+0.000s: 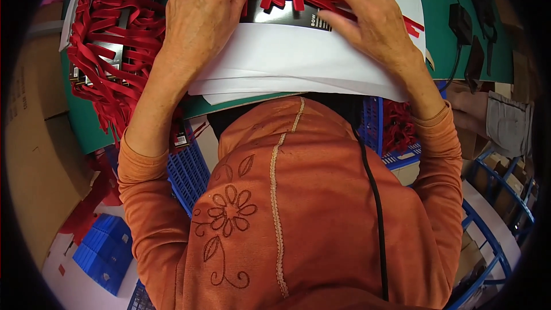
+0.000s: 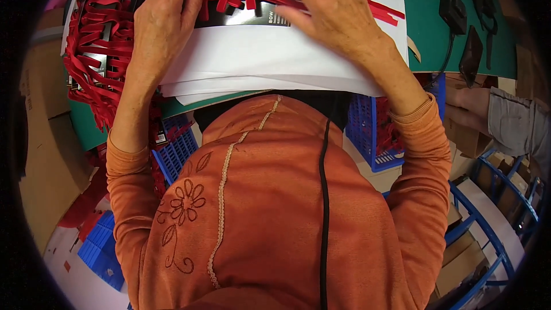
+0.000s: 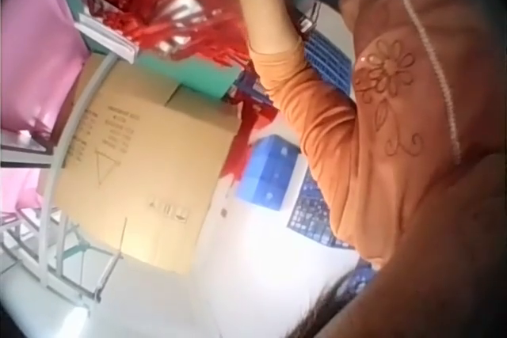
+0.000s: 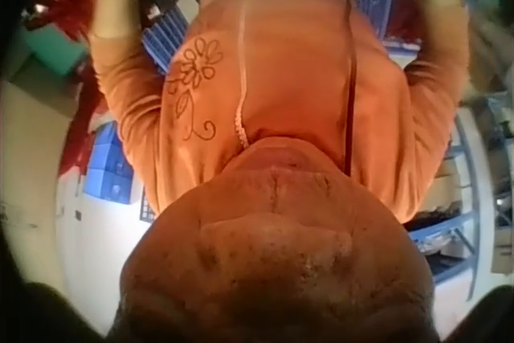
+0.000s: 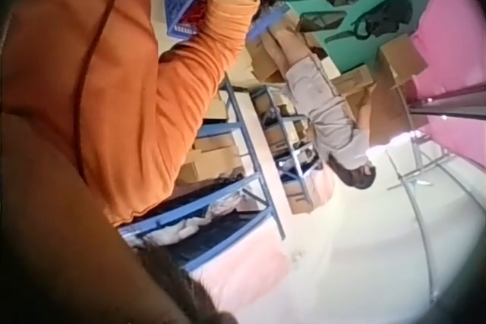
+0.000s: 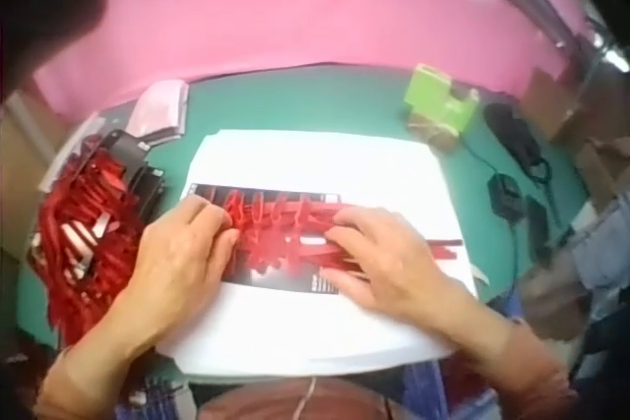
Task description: Organizing red shoe laces onto cardboard display cards and placing them into plastic bags.
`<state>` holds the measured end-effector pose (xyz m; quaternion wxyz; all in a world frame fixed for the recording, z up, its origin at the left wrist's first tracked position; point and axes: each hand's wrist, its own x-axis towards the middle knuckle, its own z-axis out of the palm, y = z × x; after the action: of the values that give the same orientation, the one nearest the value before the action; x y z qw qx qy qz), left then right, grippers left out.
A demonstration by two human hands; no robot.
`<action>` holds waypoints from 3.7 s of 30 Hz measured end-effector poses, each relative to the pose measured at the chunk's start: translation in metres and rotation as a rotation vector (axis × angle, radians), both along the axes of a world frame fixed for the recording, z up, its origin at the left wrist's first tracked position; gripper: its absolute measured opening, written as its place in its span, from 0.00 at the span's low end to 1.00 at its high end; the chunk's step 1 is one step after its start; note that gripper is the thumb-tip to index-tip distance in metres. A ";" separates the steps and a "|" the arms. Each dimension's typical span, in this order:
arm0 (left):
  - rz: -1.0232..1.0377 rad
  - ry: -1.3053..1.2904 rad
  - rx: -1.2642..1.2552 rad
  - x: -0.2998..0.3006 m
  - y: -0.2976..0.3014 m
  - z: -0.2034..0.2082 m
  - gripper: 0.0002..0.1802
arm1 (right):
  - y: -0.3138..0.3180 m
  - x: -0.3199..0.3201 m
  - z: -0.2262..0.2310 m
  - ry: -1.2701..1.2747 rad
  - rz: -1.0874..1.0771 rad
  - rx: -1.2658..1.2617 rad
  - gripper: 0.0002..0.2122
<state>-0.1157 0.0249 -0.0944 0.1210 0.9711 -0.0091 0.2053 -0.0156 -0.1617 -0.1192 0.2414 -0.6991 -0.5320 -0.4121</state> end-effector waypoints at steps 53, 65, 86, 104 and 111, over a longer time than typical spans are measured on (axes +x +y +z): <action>0.146 0.251 0.041 0.024 0.009 -0.002 0.18 | 0.031 -0.037 -0.008 0.083 -0.094 -0.399 0.06; 0.062 0.436 -0.371 0.019 0.020 -0.005 0.08 | 0.036 -0.018 -0.007 0.205 0.141 -0.067 0.06; -0.095 0.183 -0.343 0.012 0.028 -0.015 0.08 | 0.046 -0.032 0.005 -0.078 0.094 -0.295 0.04; -0.105 0.086 -0.397 0.010 0.022 -0.012 0.06 | 0.040 -0.017 0.010 0.351 0.112 -0.192 0.07; -0.150 -0.259 -0.011 -0.006 0.000 -0.011 0.07 | 0.038 0.010 -0.023 0.075 0.152 -0.047 0.06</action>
<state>-0.1214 0.0252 -0.1052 0.1391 0.9324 -0.0960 0.3195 -0.0054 -0.1240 -0.1424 0.2753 -0.6771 -0.5836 -0.3538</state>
